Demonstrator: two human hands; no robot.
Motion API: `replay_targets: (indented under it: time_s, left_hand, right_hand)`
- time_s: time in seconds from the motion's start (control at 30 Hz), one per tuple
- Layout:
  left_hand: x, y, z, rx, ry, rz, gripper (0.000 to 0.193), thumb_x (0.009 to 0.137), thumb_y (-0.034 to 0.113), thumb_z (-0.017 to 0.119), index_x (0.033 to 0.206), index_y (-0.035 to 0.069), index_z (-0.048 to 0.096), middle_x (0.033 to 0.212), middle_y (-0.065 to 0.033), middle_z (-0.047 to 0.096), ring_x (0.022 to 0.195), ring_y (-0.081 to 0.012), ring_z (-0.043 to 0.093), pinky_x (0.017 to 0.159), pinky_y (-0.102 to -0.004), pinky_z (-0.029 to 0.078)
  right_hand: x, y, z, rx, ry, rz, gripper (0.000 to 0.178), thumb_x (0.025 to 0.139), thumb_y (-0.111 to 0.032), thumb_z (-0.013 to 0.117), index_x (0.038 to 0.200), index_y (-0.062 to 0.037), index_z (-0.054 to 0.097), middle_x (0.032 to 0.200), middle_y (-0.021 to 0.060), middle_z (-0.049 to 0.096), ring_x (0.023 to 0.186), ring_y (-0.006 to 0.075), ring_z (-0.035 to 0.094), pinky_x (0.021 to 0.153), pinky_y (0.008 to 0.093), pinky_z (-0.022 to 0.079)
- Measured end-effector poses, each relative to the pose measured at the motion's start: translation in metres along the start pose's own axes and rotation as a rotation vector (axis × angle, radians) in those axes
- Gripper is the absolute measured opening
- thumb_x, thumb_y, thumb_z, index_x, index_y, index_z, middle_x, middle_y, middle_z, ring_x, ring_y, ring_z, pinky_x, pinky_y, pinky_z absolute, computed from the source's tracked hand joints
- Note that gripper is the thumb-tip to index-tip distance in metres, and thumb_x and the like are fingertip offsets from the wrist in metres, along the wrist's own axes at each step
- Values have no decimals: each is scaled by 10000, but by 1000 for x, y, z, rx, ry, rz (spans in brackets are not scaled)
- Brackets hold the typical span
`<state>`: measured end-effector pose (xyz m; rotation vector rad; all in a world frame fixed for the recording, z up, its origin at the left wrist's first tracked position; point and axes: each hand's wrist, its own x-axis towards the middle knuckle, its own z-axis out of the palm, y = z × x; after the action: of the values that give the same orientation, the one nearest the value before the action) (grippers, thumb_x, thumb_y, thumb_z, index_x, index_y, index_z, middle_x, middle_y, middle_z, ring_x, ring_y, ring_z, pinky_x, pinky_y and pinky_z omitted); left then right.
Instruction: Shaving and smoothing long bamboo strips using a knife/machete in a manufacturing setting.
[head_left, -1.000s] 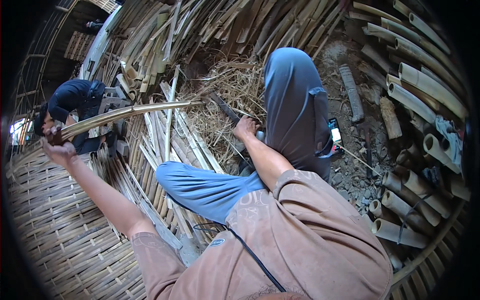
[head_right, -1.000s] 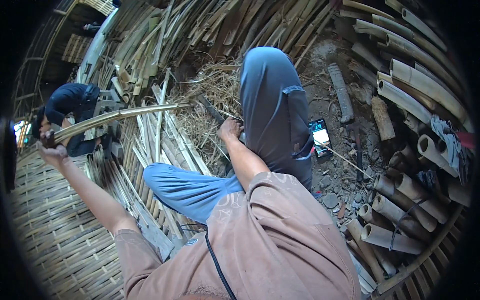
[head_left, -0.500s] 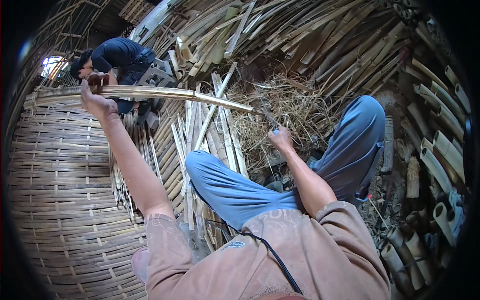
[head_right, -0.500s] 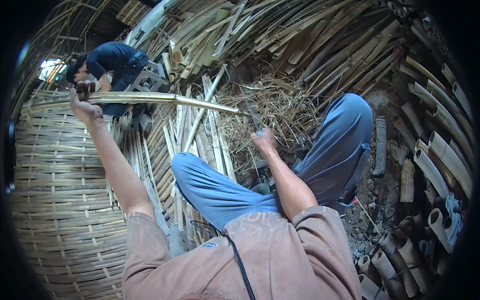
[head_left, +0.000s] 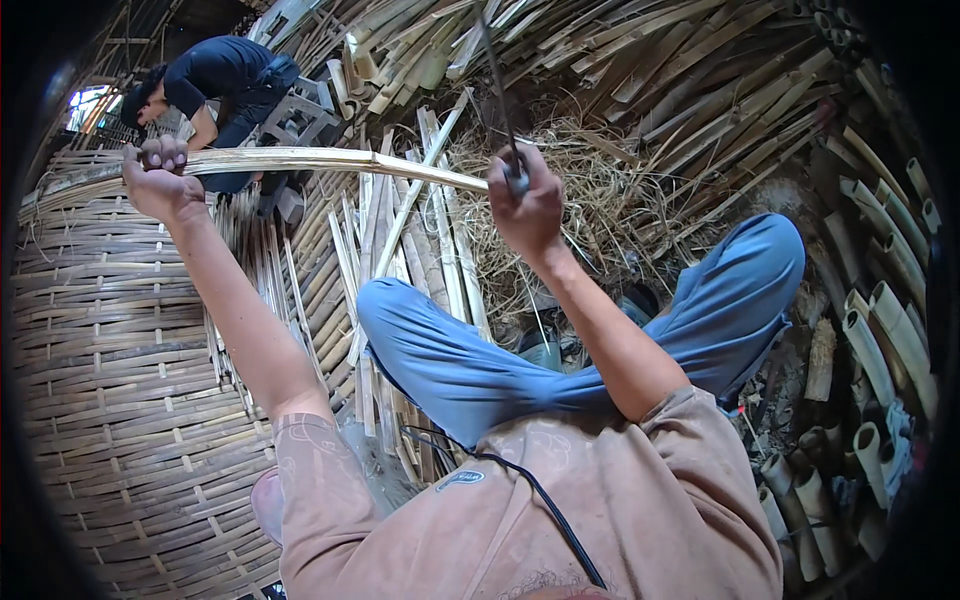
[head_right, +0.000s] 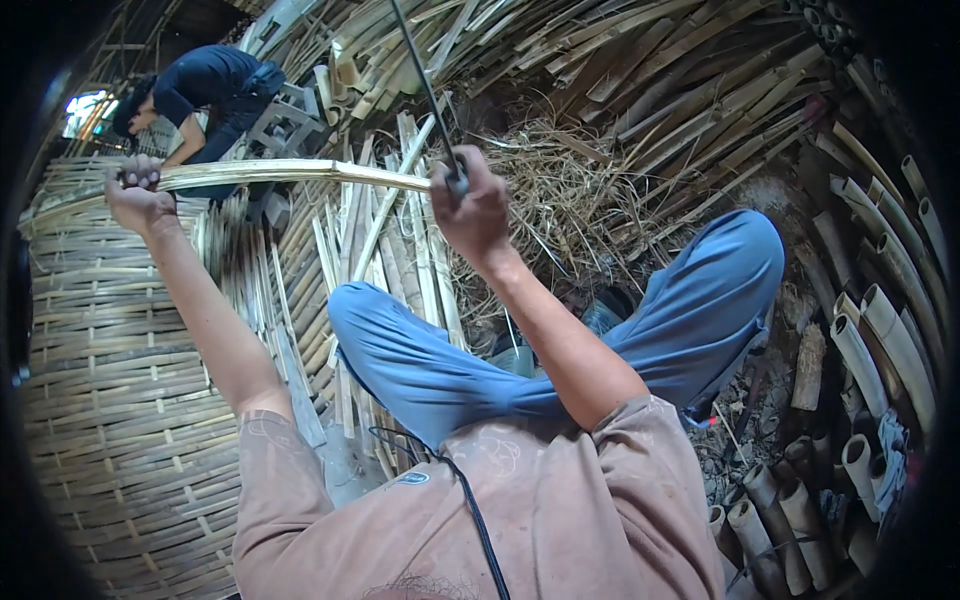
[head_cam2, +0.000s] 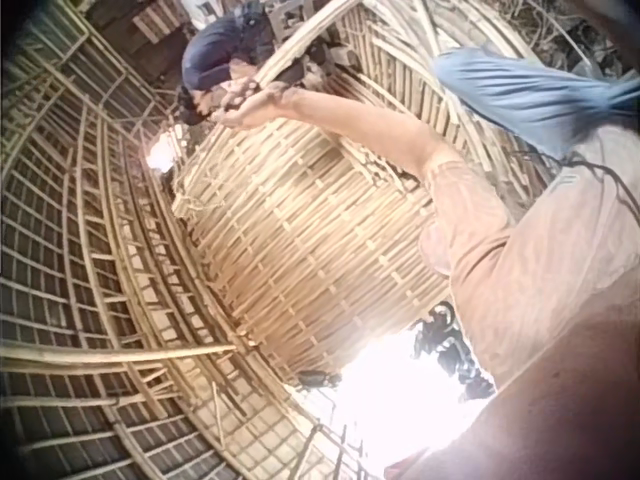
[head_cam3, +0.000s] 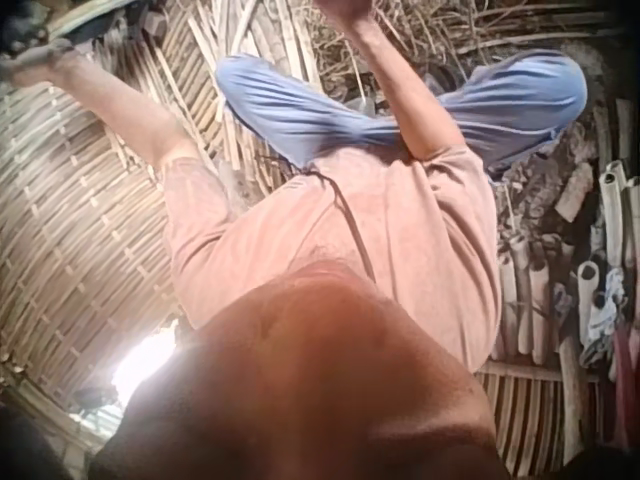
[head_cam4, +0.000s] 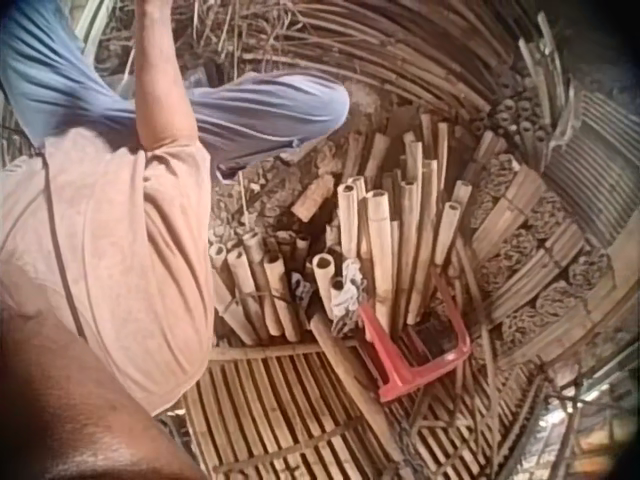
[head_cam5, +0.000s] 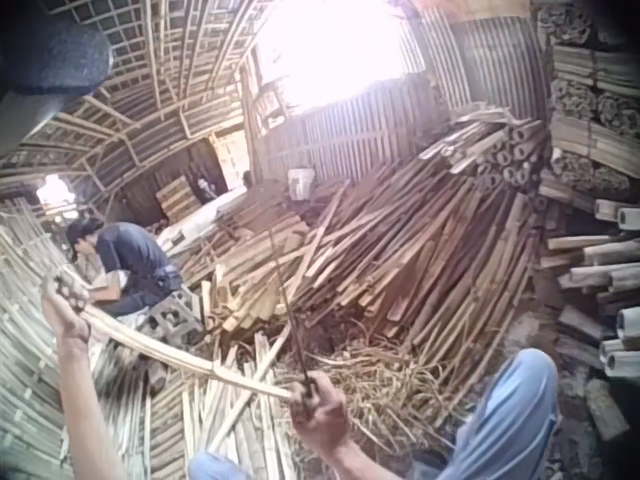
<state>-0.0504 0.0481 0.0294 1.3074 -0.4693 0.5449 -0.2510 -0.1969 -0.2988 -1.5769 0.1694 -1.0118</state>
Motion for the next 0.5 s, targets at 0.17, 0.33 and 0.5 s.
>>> replay_targets:
  time_s: [0.17, 0.33, 0.5]
  left_hand:
    - [2, -9, 18, 81, -83, -11, 383, 997, 199, 433, 639, 147, 308, 598, 11, 256, 535, -126, 254, 532, -313, 246]
    - [2, -27, 19, -61, -74, -43, 368, 989, 213, 437, 644, 141, 330, 595, 8, 276, 541, -137, 274, 556, -314, 252]
    - [3, -36, 13, -310, -162, 6, 365, 917, 429, 476, 822, 78, 500, 697, -64, 442, 639, -198, 416, 587, -327, 321]
  right_hand:
    - [-74, 77, -16, -641, -593, 738, 352, 853, -232, 650, 1085, 32, 650, 1004, 276, 705, 905, 421, 704, 821, 479, 566]
    - [-92, 134, -25, -436, -605, 875, 359, 826, -247, 662, 1063, 21, 682, 1075, 283, 700, 1037, 429, 675, 895, 498, 534]
    - [-88, 148, -41, -545, -620, 792, 366, 833, -285, 664, 1036, 18, 690, 1012, 282, 706, 992, 437, 680, 873, 487, 541]
